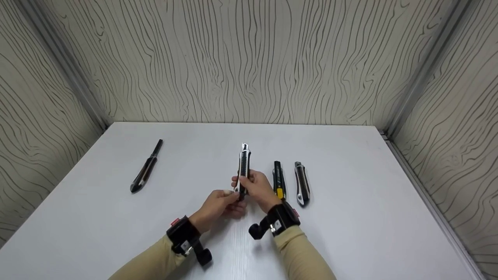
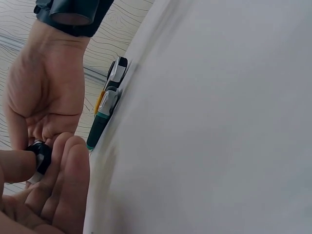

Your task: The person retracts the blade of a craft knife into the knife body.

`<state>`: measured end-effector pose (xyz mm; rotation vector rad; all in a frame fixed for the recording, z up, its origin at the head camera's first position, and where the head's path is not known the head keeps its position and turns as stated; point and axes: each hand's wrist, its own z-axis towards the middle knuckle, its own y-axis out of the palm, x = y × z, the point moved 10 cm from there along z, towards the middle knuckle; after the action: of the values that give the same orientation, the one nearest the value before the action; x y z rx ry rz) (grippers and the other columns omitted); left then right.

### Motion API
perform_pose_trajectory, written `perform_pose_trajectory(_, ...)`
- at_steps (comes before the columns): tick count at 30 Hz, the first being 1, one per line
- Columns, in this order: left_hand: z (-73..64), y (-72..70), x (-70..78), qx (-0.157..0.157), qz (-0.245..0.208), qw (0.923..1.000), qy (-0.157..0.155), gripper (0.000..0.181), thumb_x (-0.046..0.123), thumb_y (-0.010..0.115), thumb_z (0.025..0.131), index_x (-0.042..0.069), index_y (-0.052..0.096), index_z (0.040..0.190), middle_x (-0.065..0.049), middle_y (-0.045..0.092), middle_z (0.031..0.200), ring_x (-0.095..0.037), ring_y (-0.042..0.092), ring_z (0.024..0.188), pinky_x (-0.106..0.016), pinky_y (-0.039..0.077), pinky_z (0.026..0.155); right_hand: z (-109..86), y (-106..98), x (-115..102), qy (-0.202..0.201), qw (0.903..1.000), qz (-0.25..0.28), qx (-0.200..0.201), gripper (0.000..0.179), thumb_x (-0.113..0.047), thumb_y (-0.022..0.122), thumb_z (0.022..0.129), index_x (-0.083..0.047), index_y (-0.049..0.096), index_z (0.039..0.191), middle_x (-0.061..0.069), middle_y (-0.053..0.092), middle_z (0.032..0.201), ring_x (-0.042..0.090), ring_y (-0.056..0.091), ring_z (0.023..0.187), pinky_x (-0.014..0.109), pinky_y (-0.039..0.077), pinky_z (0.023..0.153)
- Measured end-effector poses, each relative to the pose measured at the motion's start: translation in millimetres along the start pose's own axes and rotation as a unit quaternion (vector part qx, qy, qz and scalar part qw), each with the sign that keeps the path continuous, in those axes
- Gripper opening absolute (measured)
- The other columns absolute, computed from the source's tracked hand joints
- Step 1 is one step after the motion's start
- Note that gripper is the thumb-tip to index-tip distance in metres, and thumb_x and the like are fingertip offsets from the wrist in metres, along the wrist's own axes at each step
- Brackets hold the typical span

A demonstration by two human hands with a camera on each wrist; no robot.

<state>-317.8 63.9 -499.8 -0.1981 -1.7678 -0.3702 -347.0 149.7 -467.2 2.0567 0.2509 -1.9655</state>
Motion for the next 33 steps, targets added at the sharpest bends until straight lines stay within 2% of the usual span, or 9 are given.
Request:
perform_pose_trajectory(10,0.4,-1.4,0.7,-0.002,-0.007,1.0,0.006,0.026,0.014,0.054,0.089,-0.01,0.062,0.089,-0.018,0.069,0.077,-0.021,0.068,0.065,-0.035,0.057,0.064,-0.8,2.6,0.4,-0.01,0.9998,-0.005,-0.016,0.047,-0.009,0.05,0.092,0.016,0.031,0.128,0.024,0.056,0.118,0.018,0.062,0.1,0.034,0.049,0.091)
perform_pose_trajectory(15,1.7,-2.0,0.7,-0.004,-0.014,0.9999,0.006,0.026,0.014,0.053,0.09,-0.009,0.063,0.087,-0.015,0.069,0.074,-0.019,0.066,0.063,-0.034,0.057,0.062,-0.9,3.0,0.2,-0.005,0.9998,-0.005,-0.018,0.049,-0.007,0.051,0.091,0.015,0.03,0.129,0.028,0.051,0.124,0.019,0.061,0.102,0.032,0.049,0.091)
perform_pose_trajectory(20,1.5,-1.6,1.7,-0.01,-0.002,0.9999,0.012,0.025,0.012,0.051,0.091,-0.01,0.063,0.088,-0.013,0.069,0.072,-0.017,0.067,0.063,-0.033,0.057,0.062,-1.3,3.1,0.0,0.0,0.9996,-0.016,-0.023,0.048,-0.008,0.051,0.091,0.014,0.031,0.129,0.03,0.048,0.127,0.022,0.06,0.106,0.034,0.048,0.094)
perform_pose_trajectory(28,-1.9,0.7,2.6,-0.022,0.009,0.9996,0.012,0.027,0.012,0.049,0.092,-0.012,0.062,0.095,-0.021,0.069,0.082,-0.026,0.069,0.074,-0.035,0.057,0.067,-1.4,3.3,-0.7,0.008,0.9975,-0.064,-0.028,0.046,-0.013,0.053,0.091,0.013,0.037,0.126,0.03,0.05,0.125,0.026,0.058,0.108,0.034,0.047,0.095)
perform_pose_trajectory(33,-1.4,1.3,0.9,-0.027,0.004,0.9996,0.007,0.028,0.011,0.048,0.093,-0.012,0.061,0.098,-0.018,0.069,0.082,-0.023,0.069,0.072,-0.034,0.057,0.066,-2.0,-0.1,-2.3,0.019,0.9927,-0.119,-0.005,0.041,-0.018,0.054,0.092,0.007,0.044,0.123,0.023,0.055,0.123,0.027,0.058,0.106,0.033,0.048,0.092)
